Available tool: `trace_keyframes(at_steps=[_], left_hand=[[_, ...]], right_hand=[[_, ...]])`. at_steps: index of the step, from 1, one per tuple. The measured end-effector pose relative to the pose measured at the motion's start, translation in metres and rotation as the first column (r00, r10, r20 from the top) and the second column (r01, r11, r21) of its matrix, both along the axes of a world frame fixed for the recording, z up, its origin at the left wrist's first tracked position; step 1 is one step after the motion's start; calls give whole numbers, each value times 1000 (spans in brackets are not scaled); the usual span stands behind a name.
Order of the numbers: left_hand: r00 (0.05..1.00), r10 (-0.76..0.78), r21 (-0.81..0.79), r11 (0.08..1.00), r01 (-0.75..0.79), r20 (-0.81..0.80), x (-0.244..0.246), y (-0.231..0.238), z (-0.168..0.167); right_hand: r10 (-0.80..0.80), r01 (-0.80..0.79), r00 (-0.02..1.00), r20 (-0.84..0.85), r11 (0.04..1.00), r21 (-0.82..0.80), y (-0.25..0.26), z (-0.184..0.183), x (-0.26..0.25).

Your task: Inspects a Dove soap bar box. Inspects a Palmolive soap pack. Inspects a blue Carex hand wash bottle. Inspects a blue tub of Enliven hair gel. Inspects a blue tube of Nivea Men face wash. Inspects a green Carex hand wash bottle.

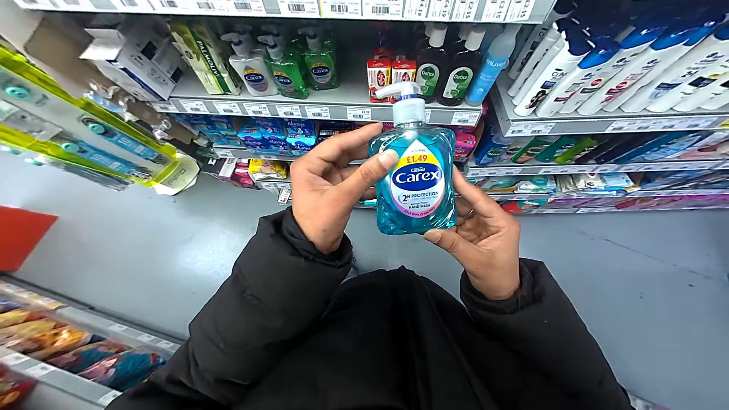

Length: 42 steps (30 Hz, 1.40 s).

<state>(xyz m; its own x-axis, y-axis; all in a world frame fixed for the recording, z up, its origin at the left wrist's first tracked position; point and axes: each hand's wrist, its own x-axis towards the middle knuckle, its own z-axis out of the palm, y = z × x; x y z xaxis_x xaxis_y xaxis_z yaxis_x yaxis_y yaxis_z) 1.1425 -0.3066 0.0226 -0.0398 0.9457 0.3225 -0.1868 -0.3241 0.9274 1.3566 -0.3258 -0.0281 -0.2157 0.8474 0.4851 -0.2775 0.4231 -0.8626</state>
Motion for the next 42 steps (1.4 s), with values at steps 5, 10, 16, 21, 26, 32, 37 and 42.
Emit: trace_keyframes(at_steps=[5, 10, 16, 21, 26, 32, 37, 42], left_hand=[[1000, -12, -2, 1000, 12, 1, 4, 3, 0], [995, -104, 77, 992, 104, -3, -14, 15, -21], [999, -52, 32, 998, 52, 13, -3, 10, -10], [999, -24, 7, 1000, 24, 47, 5, 6, -3], [997, -43, 8, 999, 42, 61, 5, 6, -4], [996, -67, 4, 998, 67, 64, 4, 8, -7], [996, -64, 20, 998, 63, 68, 4, 7, -6], [996, -69, 16, 998, 68, 61, 2, 7, -6]], right_hand=[[5, -5, 1000, -6, 1000, 2, 2, -1, 4], [21, -21, 1000, -8, 999, -36, 1, -1, 7], [37, -38, 999, -22, 998, -40, 3, 0, 7], [28, -27, 999, 16, 998, -53, 0, 1, 9], [34, -33, 999, 11, 998, -48, 1, 0, 9], [34, -33, 999, 26, 998, -54, 1, 0, 9], [22, -20, 999, 23, 998, -64, -1, -1, 9], [28, -27, 1000, 14, 998, -65, -1, 0, 7]])
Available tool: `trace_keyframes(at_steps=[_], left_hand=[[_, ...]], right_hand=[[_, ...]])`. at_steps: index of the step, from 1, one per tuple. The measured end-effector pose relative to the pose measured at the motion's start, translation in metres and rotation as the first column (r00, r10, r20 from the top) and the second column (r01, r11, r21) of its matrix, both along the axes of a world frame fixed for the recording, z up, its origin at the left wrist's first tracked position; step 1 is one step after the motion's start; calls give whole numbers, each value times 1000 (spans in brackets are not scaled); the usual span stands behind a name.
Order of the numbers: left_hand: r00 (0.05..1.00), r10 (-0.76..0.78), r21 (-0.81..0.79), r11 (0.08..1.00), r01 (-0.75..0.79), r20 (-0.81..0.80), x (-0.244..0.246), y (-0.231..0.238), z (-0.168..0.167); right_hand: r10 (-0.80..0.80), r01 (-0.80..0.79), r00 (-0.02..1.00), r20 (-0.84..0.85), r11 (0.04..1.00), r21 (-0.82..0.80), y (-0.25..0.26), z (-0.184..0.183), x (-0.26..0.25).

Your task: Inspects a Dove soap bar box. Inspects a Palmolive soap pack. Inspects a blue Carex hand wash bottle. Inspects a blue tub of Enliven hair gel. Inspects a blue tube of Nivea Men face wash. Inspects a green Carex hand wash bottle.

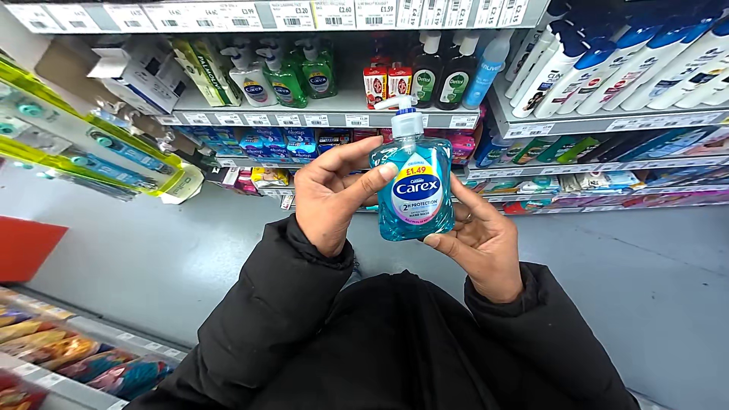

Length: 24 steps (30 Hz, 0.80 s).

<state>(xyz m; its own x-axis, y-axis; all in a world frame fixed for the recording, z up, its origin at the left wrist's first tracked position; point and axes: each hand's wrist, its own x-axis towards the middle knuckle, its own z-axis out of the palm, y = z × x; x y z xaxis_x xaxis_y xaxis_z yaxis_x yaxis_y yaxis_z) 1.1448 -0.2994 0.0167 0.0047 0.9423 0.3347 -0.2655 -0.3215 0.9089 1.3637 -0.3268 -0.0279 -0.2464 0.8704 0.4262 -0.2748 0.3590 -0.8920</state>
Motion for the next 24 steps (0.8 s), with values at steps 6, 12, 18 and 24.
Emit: trace_keyframes(at_steps=[6, 12, 18, 24], left_hand=[[1000, 30, -42, 999, -30, 5, -1, -1, -1], [999, 32, -61, 998, -31, 8, -2, -1, -4], [1000, 22, -69, 997, -22, 9, -1, 0, -4], [999, -7, -57, 998, 10, 47, -1, 2, -8]], right_hand=[[0, 0, 1000, 13, 1000, 4, 1, -1, 0], [-3, 3, 1000, 15, 1000, -16, 0, -3, -1], [6, -6, 1000, 7, 1000, -14, 2, -4, -1], [-1, 2, 1000, 24, 999, -43, 1, -4, -1]])
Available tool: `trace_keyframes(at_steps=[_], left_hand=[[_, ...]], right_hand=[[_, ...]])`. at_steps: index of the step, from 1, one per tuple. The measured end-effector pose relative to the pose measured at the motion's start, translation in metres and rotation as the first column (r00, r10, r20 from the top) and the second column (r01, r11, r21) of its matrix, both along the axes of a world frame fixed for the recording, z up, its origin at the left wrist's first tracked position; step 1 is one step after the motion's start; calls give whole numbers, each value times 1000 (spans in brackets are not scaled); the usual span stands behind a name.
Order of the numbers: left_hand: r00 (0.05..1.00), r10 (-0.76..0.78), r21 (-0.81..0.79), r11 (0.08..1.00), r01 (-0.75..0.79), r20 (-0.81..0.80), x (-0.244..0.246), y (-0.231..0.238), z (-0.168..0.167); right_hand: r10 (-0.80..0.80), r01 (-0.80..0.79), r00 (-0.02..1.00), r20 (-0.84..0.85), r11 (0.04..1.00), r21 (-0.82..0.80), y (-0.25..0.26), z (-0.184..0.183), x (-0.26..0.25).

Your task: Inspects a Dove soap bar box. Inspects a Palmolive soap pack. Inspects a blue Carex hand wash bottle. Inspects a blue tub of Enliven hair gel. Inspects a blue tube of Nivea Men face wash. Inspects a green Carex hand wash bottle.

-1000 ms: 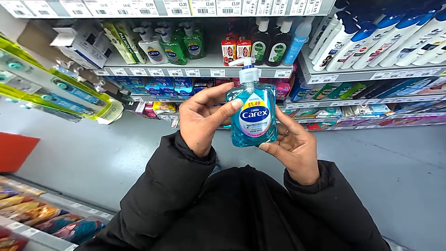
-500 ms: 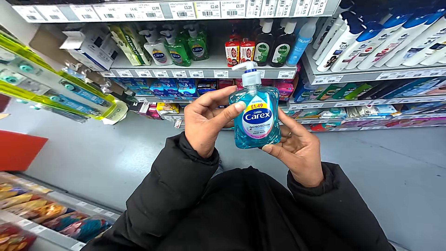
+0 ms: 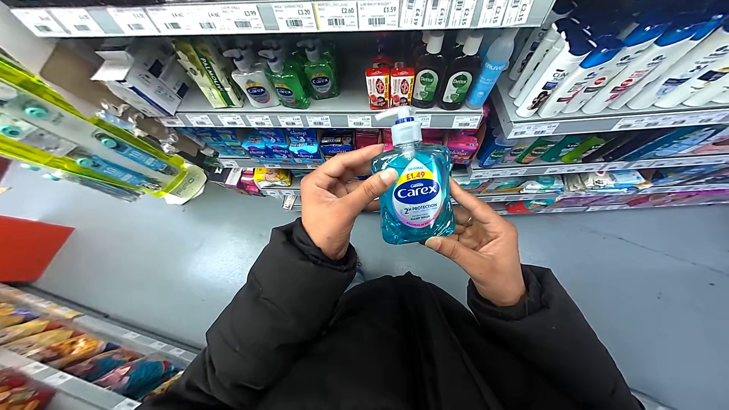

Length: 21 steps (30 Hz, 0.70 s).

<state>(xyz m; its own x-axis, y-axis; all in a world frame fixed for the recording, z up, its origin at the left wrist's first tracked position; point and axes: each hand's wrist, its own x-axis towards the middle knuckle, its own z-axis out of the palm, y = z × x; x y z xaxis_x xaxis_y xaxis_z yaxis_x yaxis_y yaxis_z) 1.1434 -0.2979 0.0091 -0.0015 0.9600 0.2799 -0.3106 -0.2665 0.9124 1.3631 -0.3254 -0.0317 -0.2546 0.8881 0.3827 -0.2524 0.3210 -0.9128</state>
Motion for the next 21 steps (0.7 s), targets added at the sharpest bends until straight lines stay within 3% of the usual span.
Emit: trace_keyframes(at_steps=[21], left_hand=[[995, 77, -71, 994, -81, -59, -9, -2, 0]], right_hand=[[22, -22, 1000, -7, 1000, -7, 4, 0, -10]])
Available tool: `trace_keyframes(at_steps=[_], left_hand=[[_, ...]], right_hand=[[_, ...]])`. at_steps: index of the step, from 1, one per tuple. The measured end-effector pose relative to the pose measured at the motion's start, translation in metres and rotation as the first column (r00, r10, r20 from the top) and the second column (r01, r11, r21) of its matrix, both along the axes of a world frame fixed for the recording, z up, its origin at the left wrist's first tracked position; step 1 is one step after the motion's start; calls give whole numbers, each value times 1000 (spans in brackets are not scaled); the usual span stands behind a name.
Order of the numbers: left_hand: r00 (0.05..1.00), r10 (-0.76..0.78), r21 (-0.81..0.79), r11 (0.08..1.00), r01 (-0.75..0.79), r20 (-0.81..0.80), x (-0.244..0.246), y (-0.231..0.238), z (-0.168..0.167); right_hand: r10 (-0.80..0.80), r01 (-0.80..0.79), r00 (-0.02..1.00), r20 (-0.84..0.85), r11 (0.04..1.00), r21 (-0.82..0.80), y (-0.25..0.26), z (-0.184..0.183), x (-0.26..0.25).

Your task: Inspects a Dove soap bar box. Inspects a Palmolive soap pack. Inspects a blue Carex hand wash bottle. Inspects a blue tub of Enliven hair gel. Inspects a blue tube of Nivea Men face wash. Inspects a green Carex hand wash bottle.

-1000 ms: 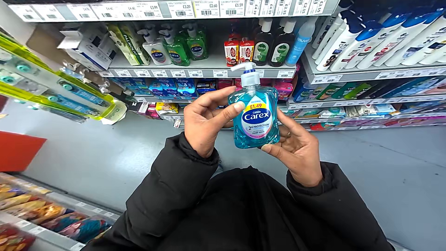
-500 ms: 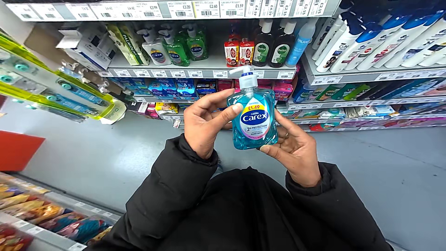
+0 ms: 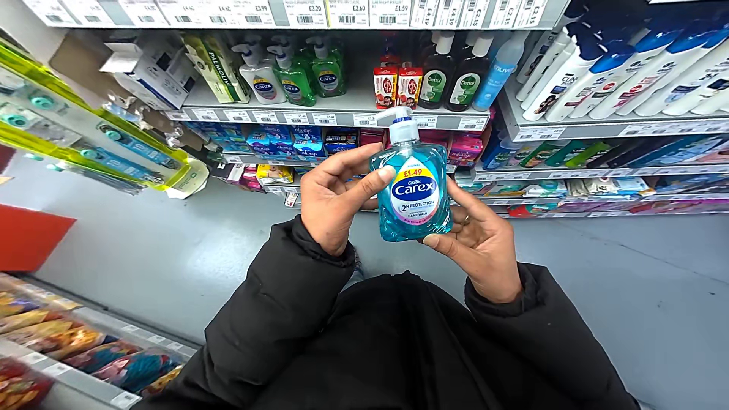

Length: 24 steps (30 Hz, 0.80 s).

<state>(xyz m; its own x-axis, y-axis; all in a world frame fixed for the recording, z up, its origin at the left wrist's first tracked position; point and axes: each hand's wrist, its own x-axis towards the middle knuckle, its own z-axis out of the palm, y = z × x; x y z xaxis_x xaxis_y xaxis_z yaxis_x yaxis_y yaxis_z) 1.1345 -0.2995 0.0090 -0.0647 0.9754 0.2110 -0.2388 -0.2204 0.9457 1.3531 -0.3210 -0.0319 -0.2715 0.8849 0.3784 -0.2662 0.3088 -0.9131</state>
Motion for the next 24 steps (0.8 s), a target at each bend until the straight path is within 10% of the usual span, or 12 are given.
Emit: trace_keyframes(at_steps=[24], left_hand=[[998, -55, -6, 998, 56, 26, 2, 0, -4]], right_hand=[[-34, 34, 999, 7, 999, -31, -10, -1, 2]])
